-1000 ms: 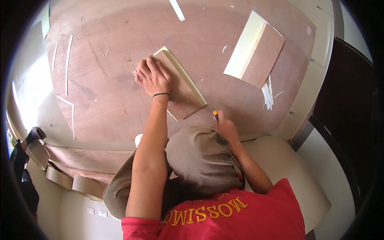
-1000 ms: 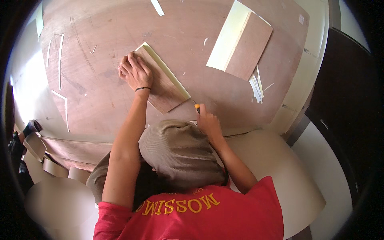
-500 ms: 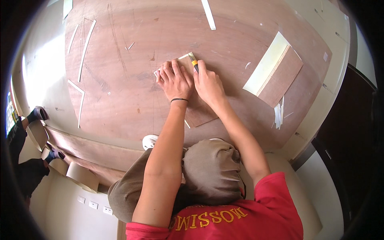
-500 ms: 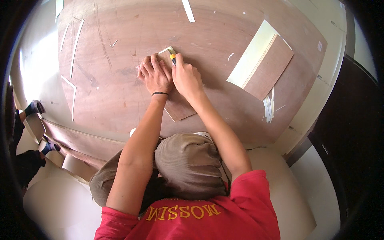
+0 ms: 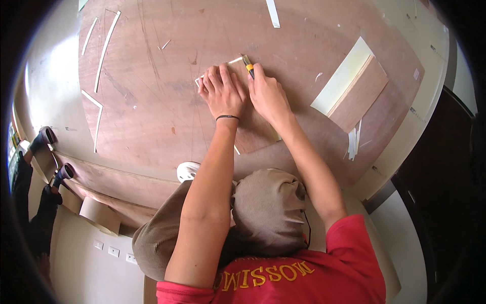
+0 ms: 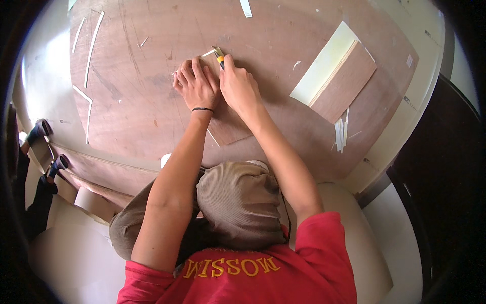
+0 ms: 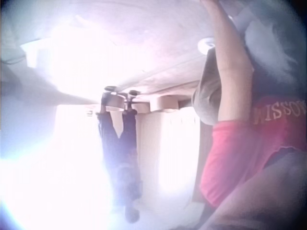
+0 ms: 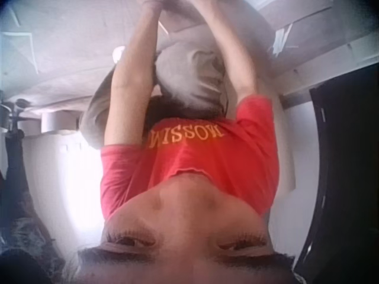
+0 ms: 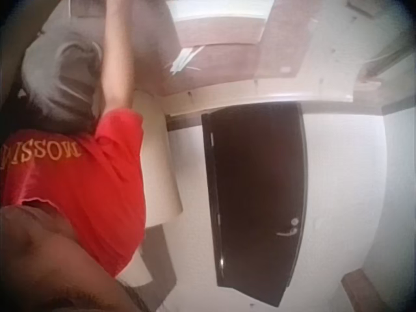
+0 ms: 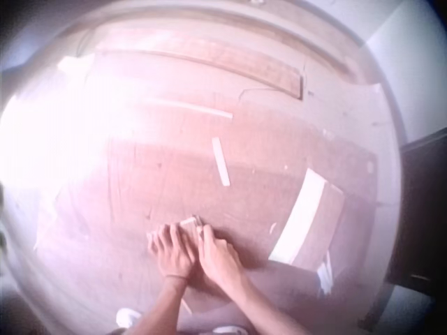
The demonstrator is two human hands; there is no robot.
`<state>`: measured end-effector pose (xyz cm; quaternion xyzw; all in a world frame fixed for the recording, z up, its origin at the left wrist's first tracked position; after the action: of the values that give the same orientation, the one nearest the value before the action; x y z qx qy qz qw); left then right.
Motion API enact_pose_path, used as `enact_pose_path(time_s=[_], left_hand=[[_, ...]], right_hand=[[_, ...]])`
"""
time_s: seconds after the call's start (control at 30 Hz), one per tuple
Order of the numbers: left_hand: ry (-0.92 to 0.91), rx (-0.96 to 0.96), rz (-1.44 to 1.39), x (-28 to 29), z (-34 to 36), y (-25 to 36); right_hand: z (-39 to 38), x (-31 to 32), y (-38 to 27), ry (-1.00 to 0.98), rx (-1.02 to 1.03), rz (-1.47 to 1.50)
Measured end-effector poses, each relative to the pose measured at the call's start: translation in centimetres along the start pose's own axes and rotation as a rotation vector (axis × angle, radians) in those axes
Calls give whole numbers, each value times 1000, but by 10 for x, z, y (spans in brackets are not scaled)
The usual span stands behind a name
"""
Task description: The person sits on the floor and uses a utility knife to cut a rectangular piece of material into smaller strips. They handle the material and knife with both hands, making multiple cuts along the edges.
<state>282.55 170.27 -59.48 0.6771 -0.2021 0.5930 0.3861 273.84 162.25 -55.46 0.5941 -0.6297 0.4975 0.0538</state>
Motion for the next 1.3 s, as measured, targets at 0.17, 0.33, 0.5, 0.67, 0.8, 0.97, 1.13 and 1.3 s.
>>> enact_pose_path(time_s=[0.17,0.33,0.5,0.67,0.8,0.97,1.13,1.3], left_hand=[[5,3,-1,-1,-1,-2],[20,1,-17,0,-1,-1],[31,-11,-25,-1,-3,-2],[37,-17,-48,-2,-3,0],[30,-20,-97,-1,-2,-1],[32,-19,-58,-3,-2,-4],[36,-30,-25,-5,1,5],[5,-8,3,4,-1,-1]], right_hand=[[0,-1,-1,-45,-50,-6],[-21,-8,9,-53,-81,29],[-102,-21,51,-248,-219,-33],[-168,-37,85,-314,-326,-28],[-201,-42,94,-366,-422,-73],[-226,-52,108,-415,-477,-91],[-251,-84,149,-170,-241,-163],[-184,2,64,-153,-297,-1]])
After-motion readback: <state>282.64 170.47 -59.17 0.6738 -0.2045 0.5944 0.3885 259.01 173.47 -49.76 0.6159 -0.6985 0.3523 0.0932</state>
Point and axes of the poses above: each hand's wrist, its own z-axis towards the middle knuckle, its own x-axis out of the back of the hand, y = z × x, the point moved 3 cm from there along z, towards the middle knuckle, and after that the axes turned 2 degrees about -z, right-handed, at the moved point
